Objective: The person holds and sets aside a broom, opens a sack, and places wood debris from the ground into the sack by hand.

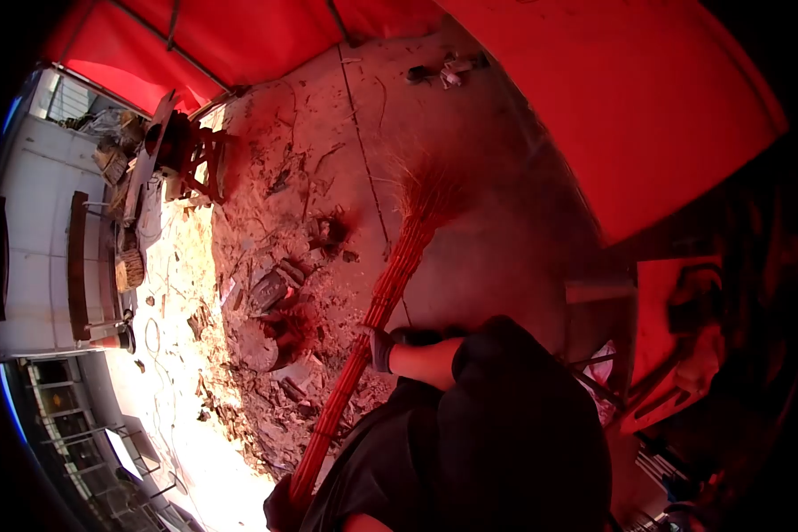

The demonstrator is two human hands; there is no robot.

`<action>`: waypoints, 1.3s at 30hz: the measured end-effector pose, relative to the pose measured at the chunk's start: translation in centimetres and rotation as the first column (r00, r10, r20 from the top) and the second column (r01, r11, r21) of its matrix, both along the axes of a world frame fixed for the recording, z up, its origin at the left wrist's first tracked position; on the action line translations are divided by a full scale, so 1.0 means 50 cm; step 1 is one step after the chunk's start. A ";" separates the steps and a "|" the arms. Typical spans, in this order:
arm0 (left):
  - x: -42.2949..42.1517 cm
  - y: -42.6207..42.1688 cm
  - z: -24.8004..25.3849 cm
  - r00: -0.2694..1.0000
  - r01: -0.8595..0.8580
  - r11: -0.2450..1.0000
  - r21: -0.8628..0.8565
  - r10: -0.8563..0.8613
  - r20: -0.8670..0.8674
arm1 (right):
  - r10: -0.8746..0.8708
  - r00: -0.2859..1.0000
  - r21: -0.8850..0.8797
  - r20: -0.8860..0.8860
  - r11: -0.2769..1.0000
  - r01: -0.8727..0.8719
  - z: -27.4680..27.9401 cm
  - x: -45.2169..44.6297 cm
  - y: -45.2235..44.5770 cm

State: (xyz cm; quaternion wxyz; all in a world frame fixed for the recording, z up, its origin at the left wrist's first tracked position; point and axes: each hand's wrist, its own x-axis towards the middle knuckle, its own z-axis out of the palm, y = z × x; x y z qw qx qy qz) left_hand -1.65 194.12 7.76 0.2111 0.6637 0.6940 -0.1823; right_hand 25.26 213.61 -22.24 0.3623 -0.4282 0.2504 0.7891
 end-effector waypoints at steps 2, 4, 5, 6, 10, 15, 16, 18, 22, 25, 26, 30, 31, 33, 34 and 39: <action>0.020 0.120 -0.036 0.989 0.065 0.979 0.194 -0.090 0.121 | -0.215 0.975 0.074 0.048 0.975 0.211 -0.131 0.064 0.084; 0.130 0.307 -0.049 0.985 0.026 0.998 0.048 -0.034 0.168 | -0.435 0.899 0.114 0.052 0.897 0.427 -0.131 0.171 0.173; 0.187 0.383 -0.072 0.984 0.118 0.993 0.024 -0.120 0.134 | -0.543 0.840 0.167 0.000 0.828 0.536 -0.155 0.220 0.215; 0.234 0.446 -0.099 0.972 0.213 0.977 -0.005 -0.211 0.099 | -0.573 0.819 0.233 0.028 0.801 0.552 -0.209 0.255 0.260; 0.319 0.583 -0.132 0.967 0.225 0.974 0.040 -0.228 0.111 | -0.382 0.867 0.126 0.320 0.924 0.361 -0.266 0.304 0.459; 0.254 0.594 -0.115 0.992 -0.117 0.982 -0.151 0.123 0.027 | -0.125 0.900 0.033 0.417 0.992 0.123 -0.367 0.118 0.533; 0.245 0.568 -0.112 0.979 -0.205 0.967 -0.150 0.204 -0.024 | -0.044 0.878 0.044 0.477 0.999 0.026 -0.375 0.075 0.535; 0.254 0.515 -0.085 0.936 -0.350 0.934 -0.075 0.351 0.008 | 0.229 0.805 -0.152 0.548 0.973 -0.174 -0.359 -0.006 0.535; 0.200 0.292 -0.146 -0.124 -0.834 0.330 -0.442 0.668 0.734 | 0.530 0.743 -0.079 0.409 0.832 -0.550 -0.209 -0.070 0.580; 0.287 0.416 -0.001 0.772 -0.619 0.783 -0.067 0.622 0.133 | 0.531 0.794 0.086 0.298 0.813 -0.576 -0.068 -0.054 0.614; 0.297 0.427 0.029 0.784 -0.607 0.791 -0.070 0.611 0.104 | 0.503 0.845 0.157 0.180 0.833 -0.530 0.002 -0.044 0.611; 0.303 0.459 0.094 0.801 -0.588 0.803 -0.100 0.595 0.068 | 0.481 0.877 0.184 0.001 0.862 -0.473 0.081 -0.043 0.564; 0.306 0.473 0.094 0.807 -0.580 0.808 -0.103 0.587 0.060 | 0.503 0.848 0.143 -0.164 0.863 -0.485 0.088 -0.026 0.575; 0.318 0.498 0.081 0.830 -0.548 0.830 -0.105 0.555 0.056 | 0.428 0.897 0.143 -0.105 0.900 -0.413 0.005 -0.016 0.579; 0.327 0.521 0.054 0.850 -0.517 0.852 -0.081 0.522 0.071 | 0.366 0.925 0.064 -0.098 0.930 -0.362 0.083 0.073 0.628; 0.353 0.649 -0.165 0.932 -0.315 0.905 0.285 0.239 0.271 | 0.004 0.970 0.127 0.245 0.991 -0.036 -0.124 0.253 0.816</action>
